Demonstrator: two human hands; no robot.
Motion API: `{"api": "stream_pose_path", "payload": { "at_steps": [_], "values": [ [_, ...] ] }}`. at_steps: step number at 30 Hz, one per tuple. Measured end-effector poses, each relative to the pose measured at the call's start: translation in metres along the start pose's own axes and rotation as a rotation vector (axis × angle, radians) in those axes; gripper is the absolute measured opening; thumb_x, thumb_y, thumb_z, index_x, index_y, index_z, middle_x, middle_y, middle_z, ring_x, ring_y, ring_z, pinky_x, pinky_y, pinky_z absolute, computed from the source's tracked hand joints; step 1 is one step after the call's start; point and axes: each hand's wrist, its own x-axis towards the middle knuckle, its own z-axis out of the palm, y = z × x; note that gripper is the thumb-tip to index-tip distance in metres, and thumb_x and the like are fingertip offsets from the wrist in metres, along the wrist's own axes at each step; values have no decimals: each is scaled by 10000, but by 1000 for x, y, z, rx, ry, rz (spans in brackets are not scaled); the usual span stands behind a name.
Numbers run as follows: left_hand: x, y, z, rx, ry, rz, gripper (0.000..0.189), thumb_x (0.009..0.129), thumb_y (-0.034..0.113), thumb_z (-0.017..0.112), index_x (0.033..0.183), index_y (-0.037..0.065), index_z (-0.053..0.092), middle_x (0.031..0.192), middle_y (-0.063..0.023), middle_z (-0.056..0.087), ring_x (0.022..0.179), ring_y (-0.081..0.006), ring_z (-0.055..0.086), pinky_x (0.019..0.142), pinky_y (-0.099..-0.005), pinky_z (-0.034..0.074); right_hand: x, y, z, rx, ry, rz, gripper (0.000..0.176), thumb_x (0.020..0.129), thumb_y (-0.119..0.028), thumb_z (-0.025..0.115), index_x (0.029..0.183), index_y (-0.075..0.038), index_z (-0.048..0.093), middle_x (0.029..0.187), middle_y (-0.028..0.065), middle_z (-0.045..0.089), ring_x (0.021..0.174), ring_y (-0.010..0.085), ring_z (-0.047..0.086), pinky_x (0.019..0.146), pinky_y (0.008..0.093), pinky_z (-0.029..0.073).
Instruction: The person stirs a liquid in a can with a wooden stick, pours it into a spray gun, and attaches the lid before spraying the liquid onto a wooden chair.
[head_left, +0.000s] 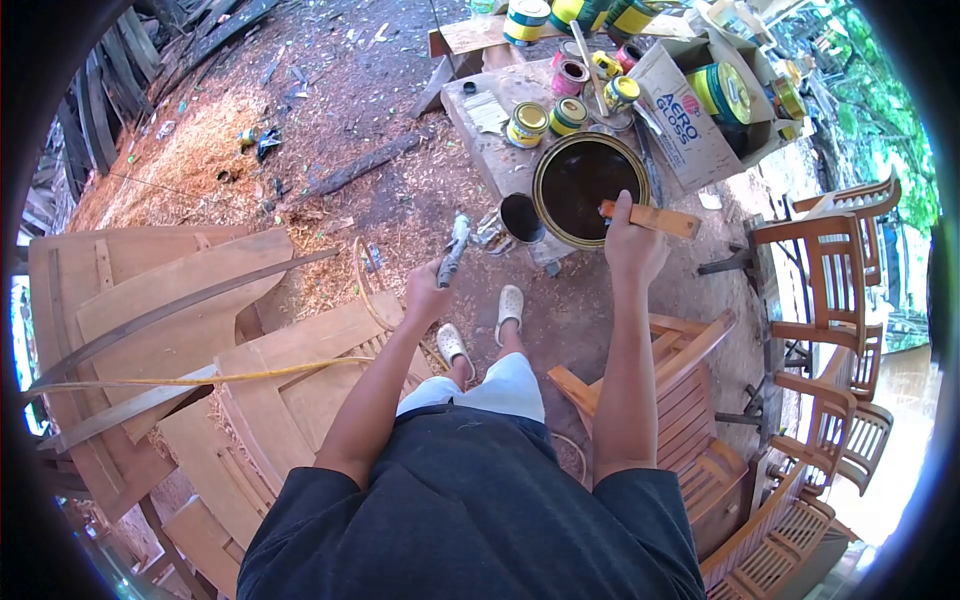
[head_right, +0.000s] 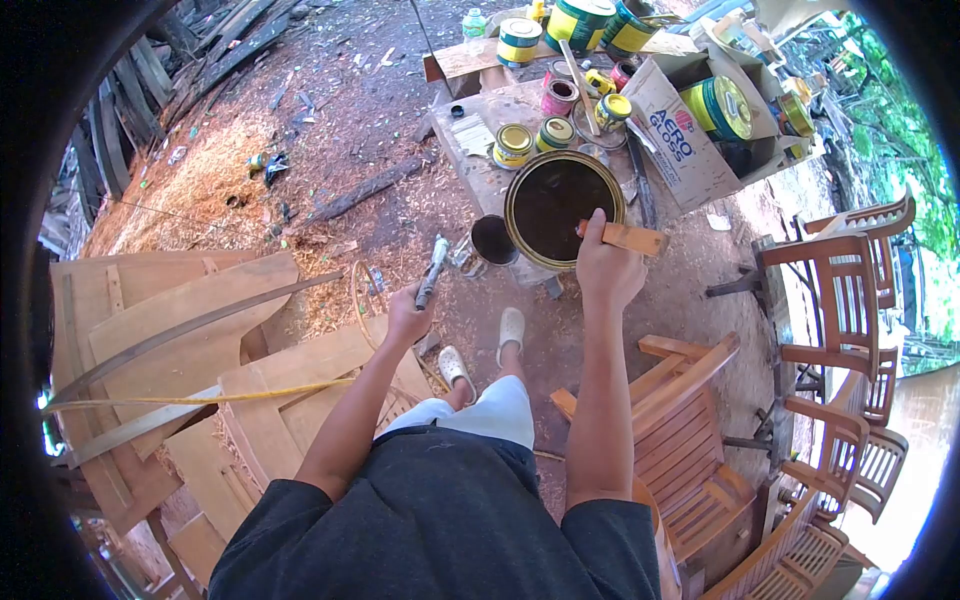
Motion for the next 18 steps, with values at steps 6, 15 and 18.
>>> {"api": "stream_pose_path", "payload": {
  "at_steps": [6, 15, 18],
  "values": [
    [1, 3, -2, 17, -3, 11, 192, 798, 212, 687, 791, 28, 632, 640, -190, 576, 601, -357, 574, 584, -440, 434, 0, 4, 3, 4, 31, -26, 407, 904, -462, 569, 670, -181, 748, 634, 88, 674, 598, 347, 654, 582, 457, 530],
    [2, -7, 3, -8, 98, 133, 344, 884, 279, 655, 685, 10, 577, 512, -125, 452, 462, -218, 443, 487, -397, 374, -2, 0, 4, 24, 51, -12, 404, 894, -473, 579, 655, -187, 736, 628, 74, 675, 595, 338, 659, 577, 454, 532],
    [1, -2, -5, -9, 3, 15, 151, 777, 160, 676, 754, 25, 612, 633, -193, 567, 583, -362, 558, 576, -444, 428, -5, -1, 5, 17, 57, -39, 383, 893, -467, 584, 682, -187, 738, 612, 51, 676, 566, 323, 655, 551, 441, 530]
  ]
}}
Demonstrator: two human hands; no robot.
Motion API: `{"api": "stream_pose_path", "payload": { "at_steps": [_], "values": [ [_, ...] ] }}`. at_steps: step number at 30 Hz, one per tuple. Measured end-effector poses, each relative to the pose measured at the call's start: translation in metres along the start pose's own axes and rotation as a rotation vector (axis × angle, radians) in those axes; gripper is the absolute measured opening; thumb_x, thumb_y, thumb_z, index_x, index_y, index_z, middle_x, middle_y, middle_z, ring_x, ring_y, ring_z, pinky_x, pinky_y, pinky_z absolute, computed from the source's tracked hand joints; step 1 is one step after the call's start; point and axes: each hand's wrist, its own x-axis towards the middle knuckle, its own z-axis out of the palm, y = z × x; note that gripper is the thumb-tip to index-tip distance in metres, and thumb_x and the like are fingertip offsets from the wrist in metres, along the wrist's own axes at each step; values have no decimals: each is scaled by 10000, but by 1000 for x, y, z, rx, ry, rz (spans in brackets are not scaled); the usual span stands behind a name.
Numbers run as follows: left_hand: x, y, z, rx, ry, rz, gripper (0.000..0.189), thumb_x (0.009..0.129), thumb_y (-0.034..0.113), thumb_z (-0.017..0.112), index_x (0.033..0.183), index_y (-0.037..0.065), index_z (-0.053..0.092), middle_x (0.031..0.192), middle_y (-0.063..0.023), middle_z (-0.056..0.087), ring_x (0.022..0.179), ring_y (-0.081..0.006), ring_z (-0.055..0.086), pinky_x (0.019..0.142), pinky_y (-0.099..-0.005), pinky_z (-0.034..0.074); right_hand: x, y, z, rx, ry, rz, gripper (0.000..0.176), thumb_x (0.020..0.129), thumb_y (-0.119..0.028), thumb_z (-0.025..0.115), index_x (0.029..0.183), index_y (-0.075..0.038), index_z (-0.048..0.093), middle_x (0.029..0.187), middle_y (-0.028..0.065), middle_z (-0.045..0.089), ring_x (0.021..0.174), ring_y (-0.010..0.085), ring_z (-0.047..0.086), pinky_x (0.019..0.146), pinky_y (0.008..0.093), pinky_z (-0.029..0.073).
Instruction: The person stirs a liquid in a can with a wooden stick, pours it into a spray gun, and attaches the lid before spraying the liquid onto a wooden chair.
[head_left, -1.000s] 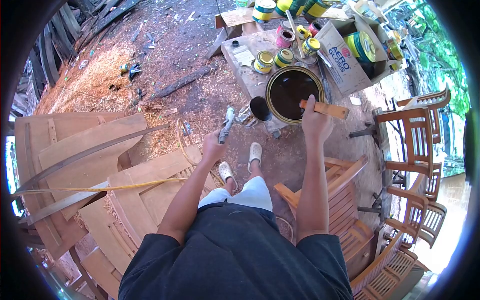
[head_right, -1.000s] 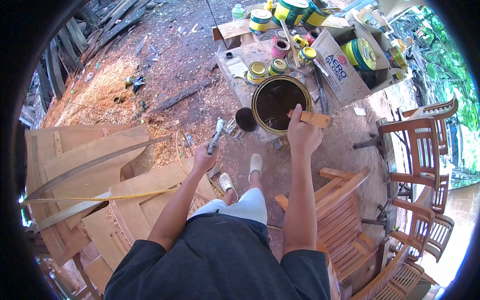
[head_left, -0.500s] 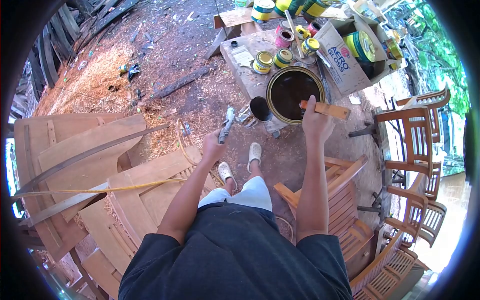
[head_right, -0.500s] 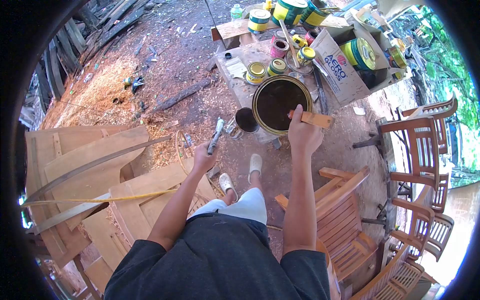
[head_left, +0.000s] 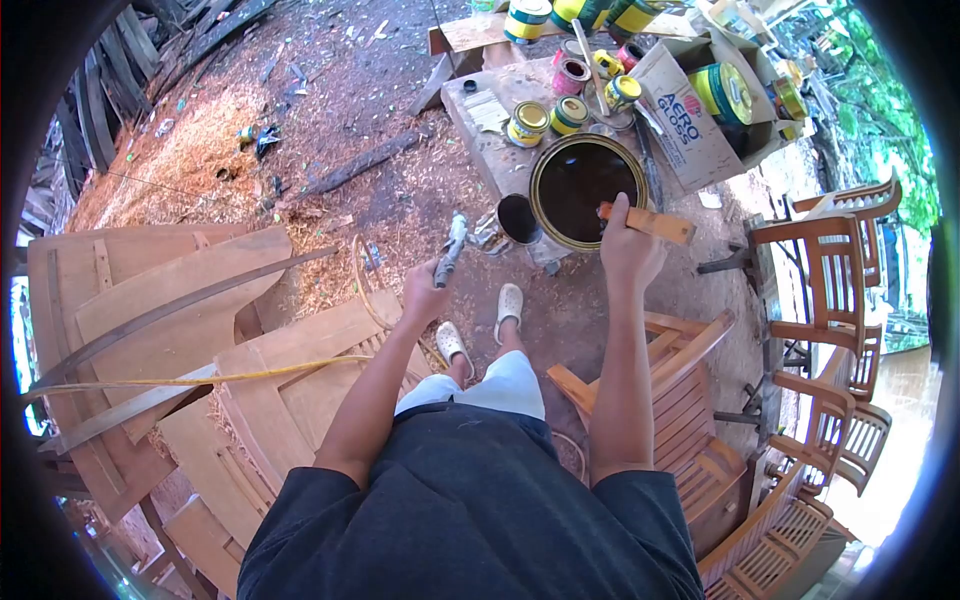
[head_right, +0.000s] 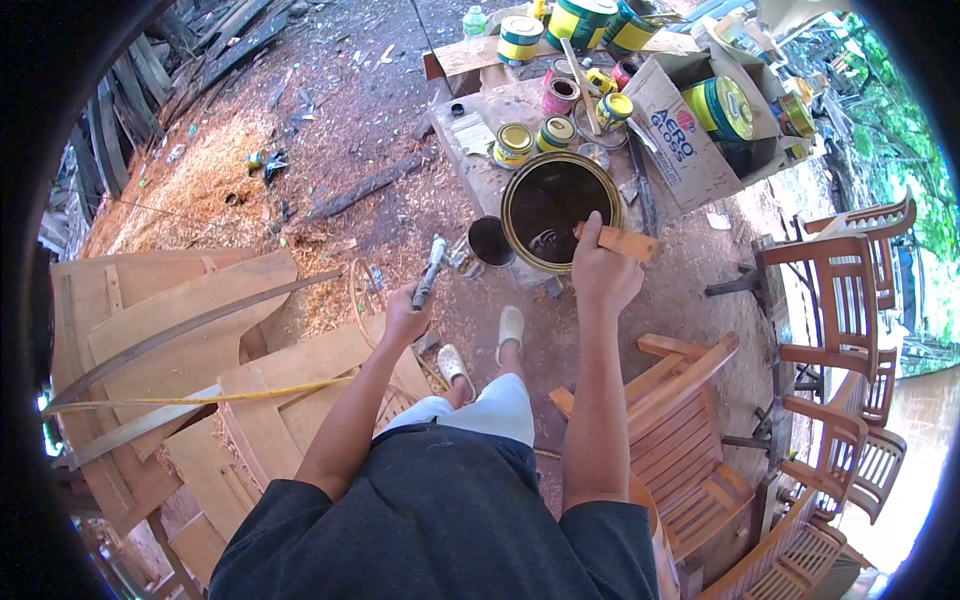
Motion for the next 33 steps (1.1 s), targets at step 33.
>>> {"api": "stream_pose_path", "payload": {
  "at_steps": [33],
  "values": [
    [1, -31, -2, -15, -27, -4, 144, 793, 160, 672, 793, 20, 639, 639, -197, 577, 571, -338, 561, 569, -427, 427, -30, -16, 10, -144, 213, -204, 441, 858, -385, 674, 1057, 8, 655, 526, 78, 619, 426, 260, 618, 426, 349, 519]
  ]
}}
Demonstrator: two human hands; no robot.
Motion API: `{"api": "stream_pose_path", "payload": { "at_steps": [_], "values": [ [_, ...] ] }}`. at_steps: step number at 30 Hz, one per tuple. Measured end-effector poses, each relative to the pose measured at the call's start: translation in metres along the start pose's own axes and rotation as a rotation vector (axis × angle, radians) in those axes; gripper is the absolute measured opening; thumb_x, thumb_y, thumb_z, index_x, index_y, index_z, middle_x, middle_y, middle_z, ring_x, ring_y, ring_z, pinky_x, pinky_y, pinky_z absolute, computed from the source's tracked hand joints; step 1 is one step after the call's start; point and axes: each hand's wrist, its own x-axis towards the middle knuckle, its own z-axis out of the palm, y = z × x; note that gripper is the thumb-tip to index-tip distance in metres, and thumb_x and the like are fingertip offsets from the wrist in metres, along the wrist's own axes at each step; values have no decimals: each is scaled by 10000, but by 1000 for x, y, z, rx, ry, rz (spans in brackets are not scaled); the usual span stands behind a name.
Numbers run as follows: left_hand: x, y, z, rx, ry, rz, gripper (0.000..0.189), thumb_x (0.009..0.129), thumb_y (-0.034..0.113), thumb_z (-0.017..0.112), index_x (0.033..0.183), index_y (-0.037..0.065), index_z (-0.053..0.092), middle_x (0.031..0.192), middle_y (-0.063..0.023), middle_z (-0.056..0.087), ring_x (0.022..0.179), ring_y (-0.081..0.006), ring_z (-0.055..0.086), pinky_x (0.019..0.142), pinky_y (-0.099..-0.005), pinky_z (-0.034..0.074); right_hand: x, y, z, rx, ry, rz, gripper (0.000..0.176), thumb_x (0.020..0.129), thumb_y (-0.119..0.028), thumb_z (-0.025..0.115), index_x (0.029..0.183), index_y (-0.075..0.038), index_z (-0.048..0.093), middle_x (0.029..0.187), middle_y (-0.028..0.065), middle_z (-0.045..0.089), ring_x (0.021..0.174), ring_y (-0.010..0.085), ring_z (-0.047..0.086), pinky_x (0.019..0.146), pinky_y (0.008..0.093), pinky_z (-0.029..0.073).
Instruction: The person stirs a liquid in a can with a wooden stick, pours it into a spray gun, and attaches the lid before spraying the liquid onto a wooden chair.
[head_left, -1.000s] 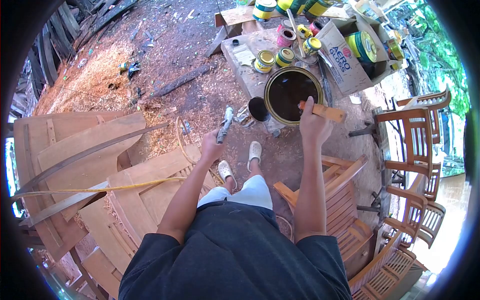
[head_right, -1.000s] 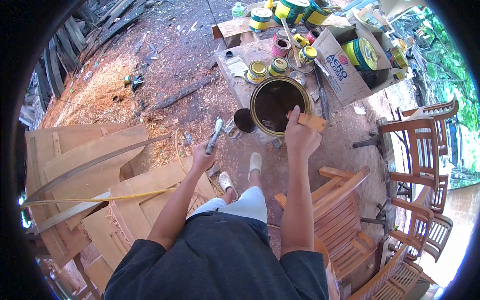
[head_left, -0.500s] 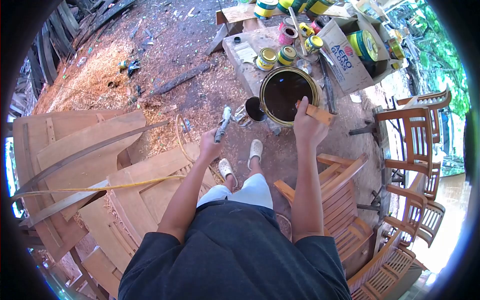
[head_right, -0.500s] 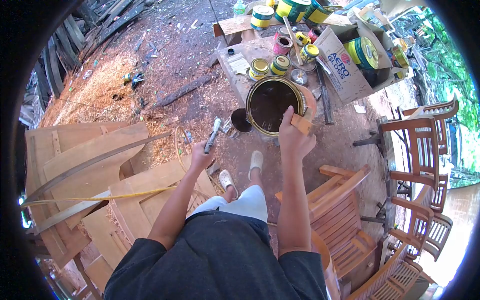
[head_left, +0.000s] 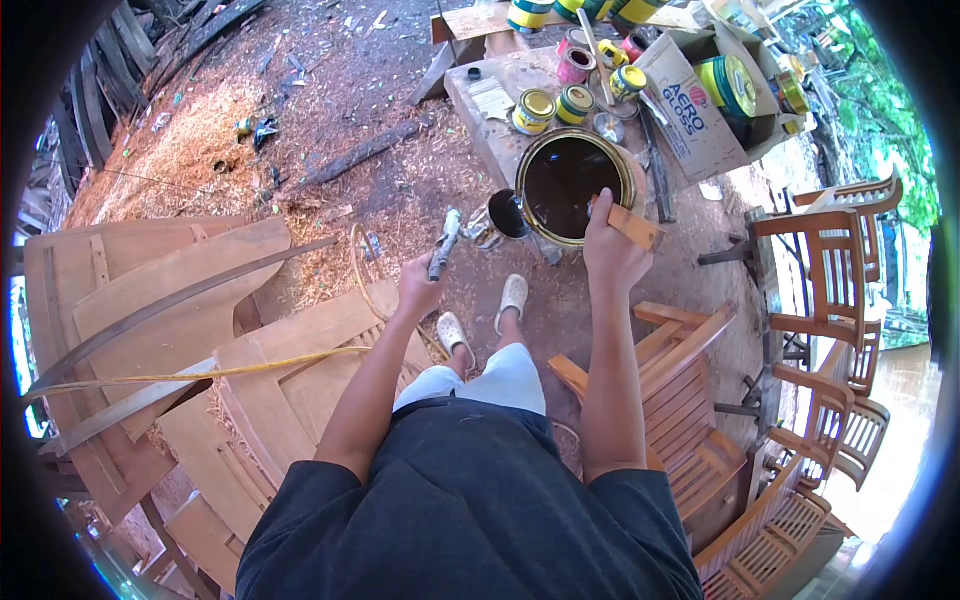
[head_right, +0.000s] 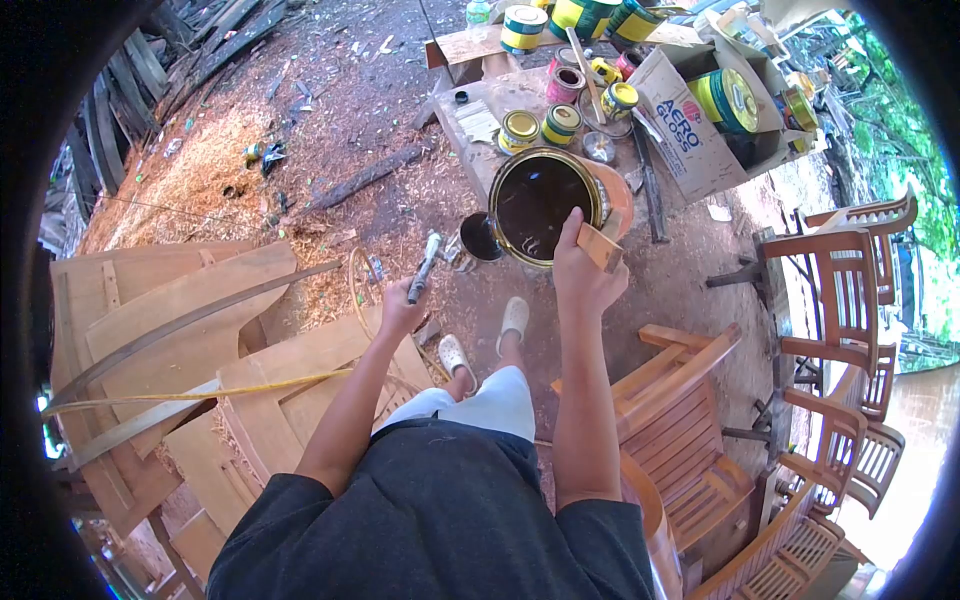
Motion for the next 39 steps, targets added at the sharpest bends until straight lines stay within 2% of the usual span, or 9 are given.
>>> {"api": "stream_pose_path", "payload": {
  "at_steps": [11, 20, 39],
  "values": [
    [0, -1, 1, 10, -5, 19, 150, 784, 157, 675, 787, 13, 634, 646, -196, 585, 576, -334, 566, 576, -423, 434, -1, 0, 0, 7, -1, 15, 445, 858, -393, 672, 1081, -9, 648, 511, 90, 616, 431, 265, 625, 429, 354, 523],
    [-1, 0, 2, 4, 22, 29, 159, 796, 161, 672, 787, 7, 637, 634, -192, 578, 566, -327, 568, 571, -422, 436, 0, -4, -5, 37, -92, 70, 456, 863, -397, 660, 1119, -22, 609, 513, 110, 616, 451, 293, 634, 440, 381, 528],
    [-4, 0, 3, 0, 23, 4, 216, 814, 217, 683, 762, 14, 628, 612, -177, 569, 557, -326, 558, 564, -425, 432, -3, -2, -1, 62, -79, 72, 458, 862, -407, 650, 1120, -31, 616, 548, 123, 636, 479, 307, 646, 452, 405, 534]
  ]
}}
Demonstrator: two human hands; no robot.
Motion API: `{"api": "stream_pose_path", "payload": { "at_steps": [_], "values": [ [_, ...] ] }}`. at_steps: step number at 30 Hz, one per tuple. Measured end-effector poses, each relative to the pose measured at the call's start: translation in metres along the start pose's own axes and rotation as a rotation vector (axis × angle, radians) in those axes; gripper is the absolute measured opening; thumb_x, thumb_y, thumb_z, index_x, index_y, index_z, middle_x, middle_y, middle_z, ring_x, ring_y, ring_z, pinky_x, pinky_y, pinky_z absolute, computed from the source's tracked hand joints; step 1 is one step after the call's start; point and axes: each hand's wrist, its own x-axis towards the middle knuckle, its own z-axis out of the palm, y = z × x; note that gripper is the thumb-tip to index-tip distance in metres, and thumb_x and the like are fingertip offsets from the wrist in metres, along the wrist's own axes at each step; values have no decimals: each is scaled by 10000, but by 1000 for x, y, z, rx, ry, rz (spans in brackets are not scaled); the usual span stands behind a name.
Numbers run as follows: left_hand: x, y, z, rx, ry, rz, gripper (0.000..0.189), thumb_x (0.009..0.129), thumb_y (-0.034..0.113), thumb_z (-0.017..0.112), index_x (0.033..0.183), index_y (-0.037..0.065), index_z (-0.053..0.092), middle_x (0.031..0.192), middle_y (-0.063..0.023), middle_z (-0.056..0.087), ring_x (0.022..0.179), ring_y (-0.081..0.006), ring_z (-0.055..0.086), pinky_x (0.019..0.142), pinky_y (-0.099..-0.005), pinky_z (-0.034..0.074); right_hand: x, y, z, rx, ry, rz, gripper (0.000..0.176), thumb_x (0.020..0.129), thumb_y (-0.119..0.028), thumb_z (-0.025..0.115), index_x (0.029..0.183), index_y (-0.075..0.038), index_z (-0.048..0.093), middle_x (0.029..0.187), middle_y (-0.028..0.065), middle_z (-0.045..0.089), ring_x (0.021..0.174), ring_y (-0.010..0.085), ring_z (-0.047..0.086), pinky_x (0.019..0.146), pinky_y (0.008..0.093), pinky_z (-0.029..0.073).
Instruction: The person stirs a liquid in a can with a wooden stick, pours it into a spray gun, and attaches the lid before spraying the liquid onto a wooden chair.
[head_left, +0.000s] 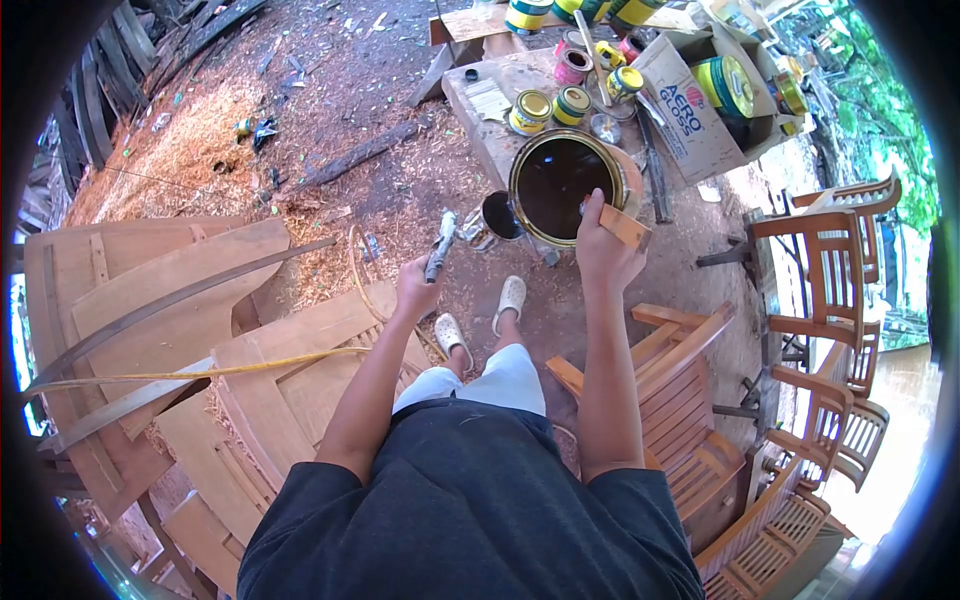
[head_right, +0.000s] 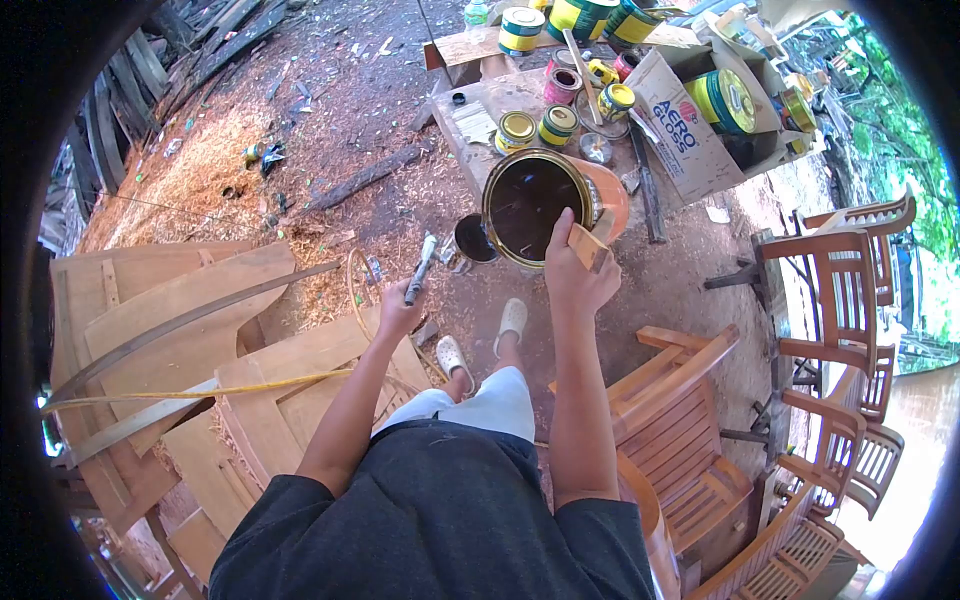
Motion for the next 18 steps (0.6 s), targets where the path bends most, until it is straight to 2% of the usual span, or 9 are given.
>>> {"api": "stream_pose_path", "payload": {
  "at_steps": [14, 17, 18],
  "values": [
    [-1, 0, 1, 6, 22, 42, 230, 831, 206, 671, 747, -1, 618, 590, -187, 551, 533, -338, 542, 546, -430, 422, 1, -1, -3, -13, -3, 13, 468, 872, -421, 627, 1124, -27, 620, 555, 123, 638, 473, 304, 642, 457, 401, 536],
    [-1, 1, 1, 4, 19, 31, 229, 829, 201, 669, 745, -4, 613, 597, -192, 553, 541, -346, 545, 549, -432, 423, 2, -5, -10, 30, -215, 172, 463, 885, -452, 599, 1199, -112, 585, 804, 142, 696, 736, 357, 682, 634, 460, 556],
    [-1, 1, 1, 1, 17, 24, 228, 828, 199, 670, 744, -5, 611, 601, -194, 554, 545, -350, 547, 550, -433, 424, 2, -4, -9, 11, -145, 111, 460, 880, -437, 612, 1167, -78, 597, 716, 136, 674, 650, 337, 670, 574, 438, 550]
  ]
}}
